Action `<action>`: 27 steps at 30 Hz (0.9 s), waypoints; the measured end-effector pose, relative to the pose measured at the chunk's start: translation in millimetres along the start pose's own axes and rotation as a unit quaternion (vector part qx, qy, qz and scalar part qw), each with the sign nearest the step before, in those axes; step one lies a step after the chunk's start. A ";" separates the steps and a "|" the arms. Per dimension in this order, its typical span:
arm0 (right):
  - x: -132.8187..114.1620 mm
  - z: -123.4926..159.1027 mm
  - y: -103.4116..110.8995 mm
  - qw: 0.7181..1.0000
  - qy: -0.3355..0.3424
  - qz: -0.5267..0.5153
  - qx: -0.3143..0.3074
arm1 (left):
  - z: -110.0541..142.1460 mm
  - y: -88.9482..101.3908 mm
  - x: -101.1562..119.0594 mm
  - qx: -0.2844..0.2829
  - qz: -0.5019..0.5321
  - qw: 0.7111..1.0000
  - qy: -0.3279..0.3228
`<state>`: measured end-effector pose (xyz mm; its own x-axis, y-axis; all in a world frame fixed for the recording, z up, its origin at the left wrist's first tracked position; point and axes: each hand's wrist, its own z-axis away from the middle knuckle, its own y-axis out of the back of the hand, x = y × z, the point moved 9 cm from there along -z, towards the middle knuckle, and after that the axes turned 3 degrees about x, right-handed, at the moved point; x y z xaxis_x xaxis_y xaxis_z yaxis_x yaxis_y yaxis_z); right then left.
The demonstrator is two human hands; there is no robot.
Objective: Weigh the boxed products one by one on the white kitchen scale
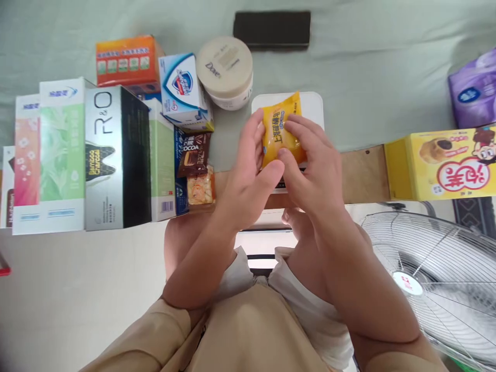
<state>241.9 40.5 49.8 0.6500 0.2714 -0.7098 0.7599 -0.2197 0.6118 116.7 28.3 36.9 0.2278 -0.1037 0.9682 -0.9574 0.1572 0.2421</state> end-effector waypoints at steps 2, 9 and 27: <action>2.3 -2.2 0.2 0.999 0.008 0.034 -0.004 | -5.0 -6.9 3.6 -0.019 0.018 1.000 0.011; 7.5 -6.4 7.5 0.998 0.008 0.060 0.011 | -15.1 14.2 5.8 0.099 -0.089 0.990 -0.051; 33.3 -11.6 27.4 0.993 -0.020 0.071 0.090 | 1.9 13.5 -2.4 0.129 -0.227 0.957 -0.129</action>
<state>284.3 54.5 46.9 0.7474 0.1900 -0.6366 0.6483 -0.4176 0.6366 102.9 28.8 37.7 0.6112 -0.3474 0.7112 -0.7895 -0.2049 0.5785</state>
